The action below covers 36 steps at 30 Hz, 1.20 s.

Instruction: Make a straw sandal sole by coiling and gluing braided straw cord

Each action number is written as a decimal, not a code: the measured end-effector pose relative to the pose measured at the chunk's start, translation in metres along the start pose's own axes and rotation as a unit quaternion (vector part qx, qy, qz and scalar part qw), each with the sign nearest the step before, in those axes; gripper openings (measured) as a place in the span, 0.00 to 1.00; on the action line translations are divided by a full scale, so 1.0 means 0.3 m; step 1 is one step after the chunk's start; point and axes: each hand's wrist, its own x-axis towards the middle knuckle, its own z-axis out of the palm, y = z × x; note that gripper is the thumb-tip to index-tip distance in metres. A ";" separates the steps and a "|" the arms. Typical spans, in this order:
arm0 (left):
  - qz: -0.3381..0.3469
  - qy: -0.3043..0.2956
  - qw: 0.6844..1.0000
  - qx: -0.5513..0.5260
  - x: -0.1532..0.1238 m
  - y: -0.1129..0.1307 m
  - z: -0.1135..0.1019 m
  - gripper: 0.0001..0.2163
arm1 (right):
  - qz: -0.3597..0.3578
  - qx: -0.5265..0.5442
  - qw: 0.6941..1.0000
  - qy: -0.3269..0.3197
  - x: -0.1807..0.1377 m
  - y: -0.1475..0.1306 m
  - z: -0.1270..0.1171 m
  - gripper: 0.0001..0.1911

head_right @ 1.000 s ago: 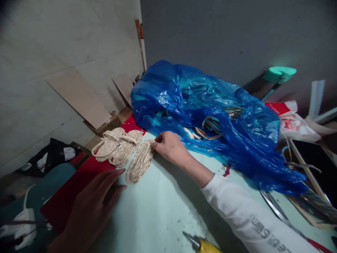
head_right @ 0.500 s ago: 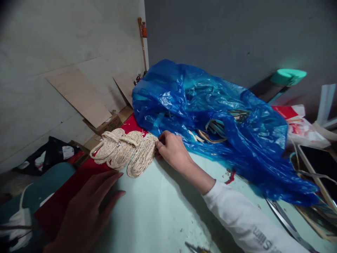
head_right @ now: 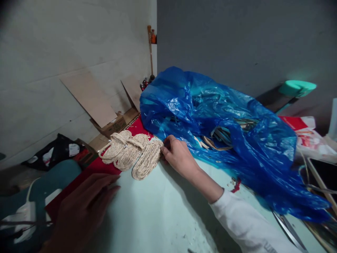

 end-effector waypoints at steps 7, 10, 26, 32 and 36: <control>-0.081 -0.008 0.989 0.123 0.105 -0.081 -0.062 0.11 | -0.035 -0.052 0.998 0.007 -0.017 -0.020 0.003 0.14; -0.068 -0.008 0.988 0.138 0.146 -0.098 -0.046 0.13 | -0.048 -0.068 0.997 0.001 -0.027 -0.027 0.003 0.15; -0.128 -0.221 0.940 0.227 0.238 -0.063 -0.038 0.14 | -0.051 -0.081 0.995 -0.030 -0.097 -0.046 0.020 0.16; -0.106 -0.264 0.931 0.227 0.269 -0.082 -0.048 0.10 | -0.053 -0.076 0.995 -0.040 -0.112 -0.038 0.016 0.15; -0.056 -0.307 0.926 0.212 0.297 -0.131 -0.082 0.08 | -0.051 -0.077 0.994 -0.067 -0.147 -0.041 0.001 0.13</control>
